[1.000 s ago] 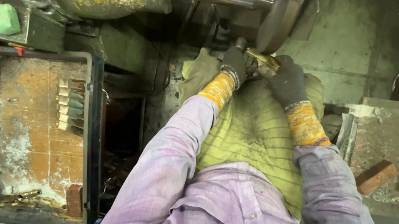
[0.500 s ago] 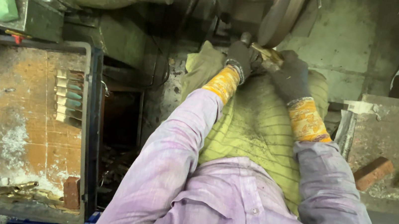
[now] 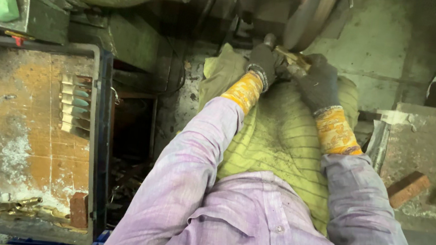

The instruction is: The person uses a large rotating grinding wheel to polish various brass-colored metal parts, holding them with gloved hands and moving them against the wheel from different angles. They pick up new parts from a bin and place the polished ones into a separate container or onto a surface.

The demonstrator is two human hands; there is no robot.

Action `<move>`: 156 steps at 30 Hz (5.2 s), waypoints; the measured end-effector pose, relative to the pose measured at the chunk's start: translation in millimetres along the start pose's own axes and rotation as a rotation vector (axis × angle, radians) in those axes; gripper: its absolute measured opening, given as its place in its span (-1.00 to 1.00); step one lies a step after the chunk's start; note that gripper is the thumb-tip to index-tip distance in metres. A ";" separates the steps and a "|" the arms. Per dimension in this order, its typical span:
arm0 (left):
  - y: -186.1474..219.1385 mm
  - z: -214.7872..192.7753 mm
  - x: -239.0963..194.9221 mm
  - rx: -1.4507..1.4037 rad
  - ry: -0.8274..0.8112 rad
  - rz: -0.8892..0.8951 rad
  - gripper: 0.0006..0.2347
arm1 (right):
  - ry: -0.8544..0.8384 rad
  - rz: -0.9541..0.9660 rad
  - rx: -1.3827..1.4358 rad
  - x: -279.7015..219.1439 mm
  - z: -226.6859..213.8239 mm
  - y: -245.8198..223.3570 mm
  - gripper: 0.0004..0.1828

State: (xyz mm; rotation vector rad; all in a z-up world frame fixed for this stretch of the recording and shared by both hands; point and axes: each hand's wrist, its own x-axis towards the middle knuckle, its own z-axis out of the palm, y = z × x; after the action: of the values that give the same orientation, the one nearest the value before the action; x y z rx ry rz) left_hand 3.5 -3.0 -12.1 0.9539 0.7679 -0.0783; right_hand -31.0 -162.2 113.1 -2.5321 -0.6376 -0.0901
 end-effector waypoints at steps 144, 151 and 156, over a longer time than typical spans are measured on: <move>96.2 -31.1 -133.6 -0.085 -0.752 0.292 -0.72 | 0.068 0.079 0.183 -107.0 -51.9 -119.6 -0.37; 91.3 -35.8 -129.7 -0.220 -0.810 0.192 -0.71 | 0.156 -0.068 0.202 -111.7 -44.7 -113.9 -0.34; 83.9 -36.6 -123.2 -0.207 -0.800 0.186 -0.72 | 0.142 -0.050 0.124 -109.9 -47.1 -116.6 -0.34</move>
State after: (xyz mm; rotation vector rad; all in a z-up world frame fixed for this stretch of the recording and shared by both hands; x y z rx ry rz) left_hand -75.6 42.5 111.3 0.7036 -0.0527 -0.1987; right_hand -179.0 -144.8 188.5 -2.3668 -0.6303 -0.2390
